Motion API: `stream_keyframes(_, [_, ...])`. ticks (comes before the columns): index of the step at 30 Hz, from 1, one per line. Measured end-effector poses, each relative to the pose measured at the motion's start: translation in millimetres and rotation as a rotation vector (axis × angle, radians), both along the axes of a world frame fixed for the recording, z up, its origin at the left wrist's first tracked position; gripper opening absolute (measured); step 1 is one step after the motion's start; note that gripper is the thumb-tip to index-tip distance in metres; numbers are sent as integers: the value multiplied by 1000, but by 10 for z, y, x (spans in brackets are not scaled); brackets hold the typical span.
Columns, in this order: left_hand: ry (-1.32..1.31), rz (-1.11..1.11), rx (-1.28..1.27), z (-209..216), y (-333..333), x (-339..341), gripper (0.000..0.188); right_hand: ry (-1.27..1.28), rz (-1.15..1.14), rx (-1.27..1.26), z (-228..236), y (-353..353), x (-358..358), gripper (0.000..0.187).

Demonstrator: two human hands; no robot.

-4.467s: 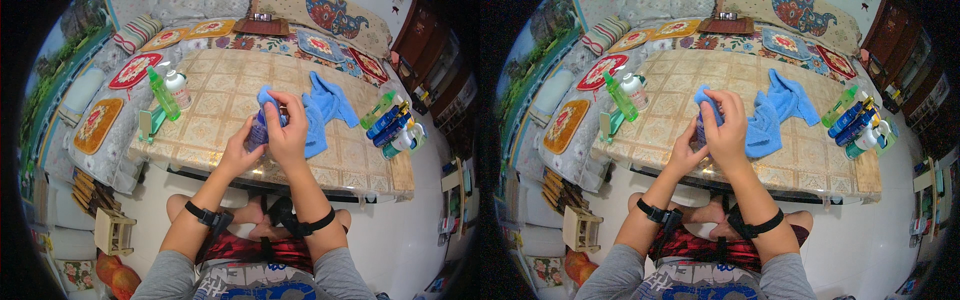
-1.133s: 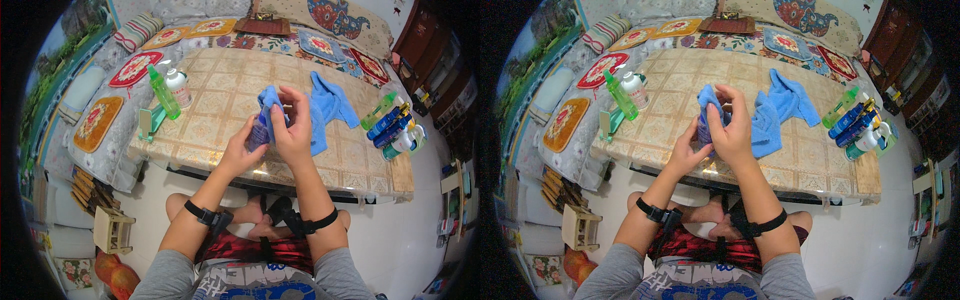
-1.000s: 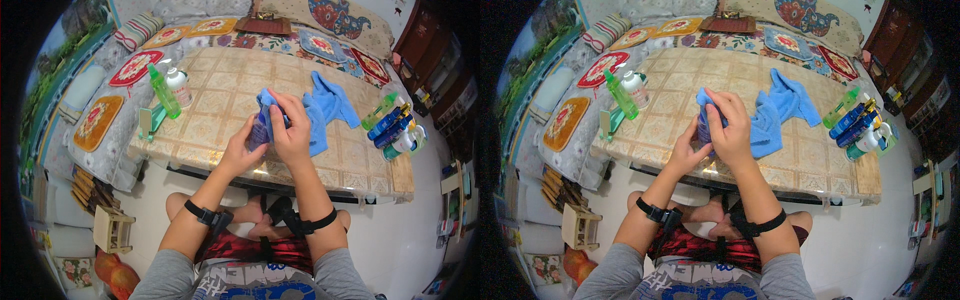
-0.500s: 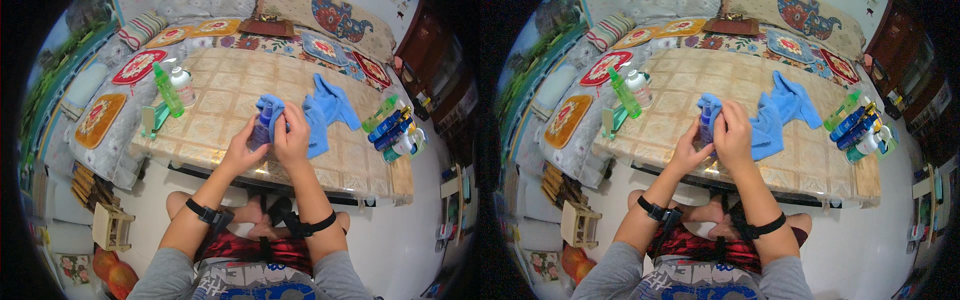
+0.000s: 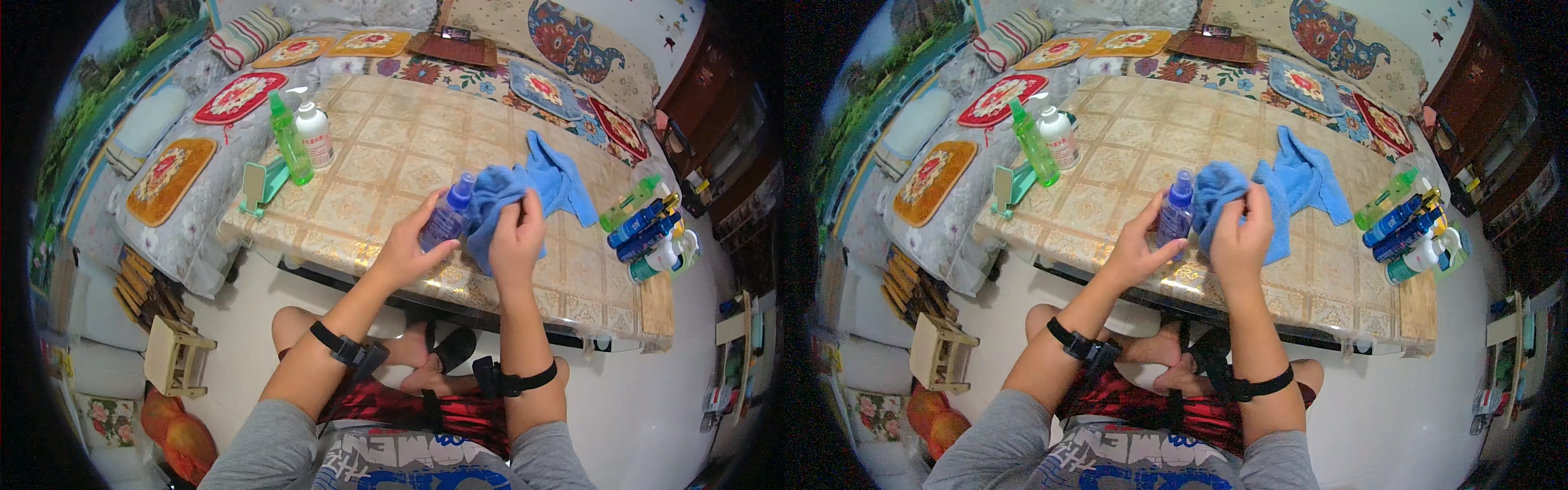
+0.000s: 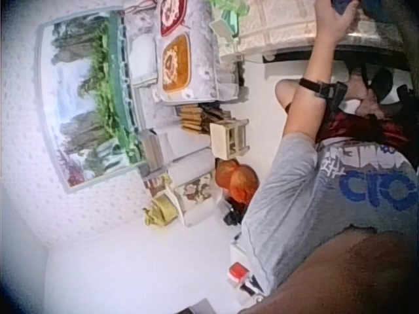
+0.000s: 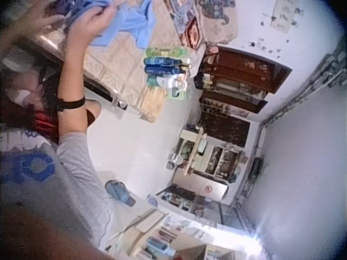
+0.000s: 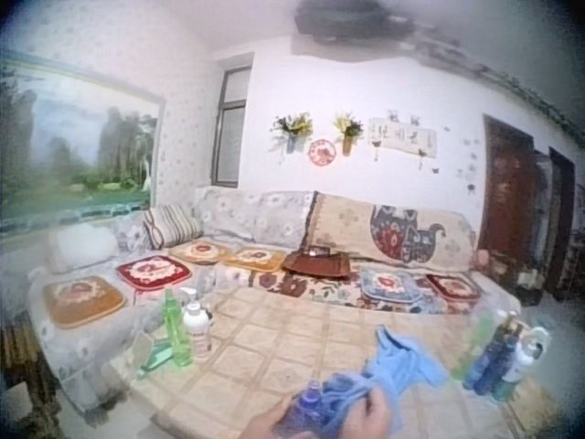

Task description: Cleaning a blue spray bottle with a blue cloth.

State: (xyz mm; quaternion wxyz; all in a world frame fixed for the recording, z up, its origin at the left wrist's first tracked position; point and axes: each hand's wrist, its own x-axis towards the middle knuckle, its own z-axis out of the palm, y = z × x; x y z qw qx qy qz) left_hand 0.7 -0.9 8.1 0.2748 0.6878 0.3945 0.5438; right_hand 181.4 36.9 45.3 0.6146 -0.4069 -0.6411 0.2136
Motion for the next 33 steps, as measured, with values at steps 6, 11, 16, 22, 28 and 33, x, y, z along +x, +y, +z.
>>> stream_keyframes(6, [-47, -33, -100, 19, 0, 28, 83, -57, 83, 204, 169, -223, -332, 25])
stream_keyframes(11, [-130, -56, -57, -77, 50, -2, 80, -296, -51, 419, 128, -209, -436, 34])
stream_keyframes(16, [-134, -55, -95, -47, 29, 18, 74, -451, -111, 507, 117, -256, -465, 34])
stream_keyframes(22, [-107, -62, -103, -153, 76, -44, 64, -200, 31, 389, 88, -251, -527, 24])
stream_keyframes(28, [-80, 33, -158, 58, -22, 80, 50, -10, 9, 379, -8, -79, -584, 23])
stream_keyframes(33, [-79, 35, -115, 18, -18, 82, 51, 102, -10, 376, -57, -55, -627, 25])
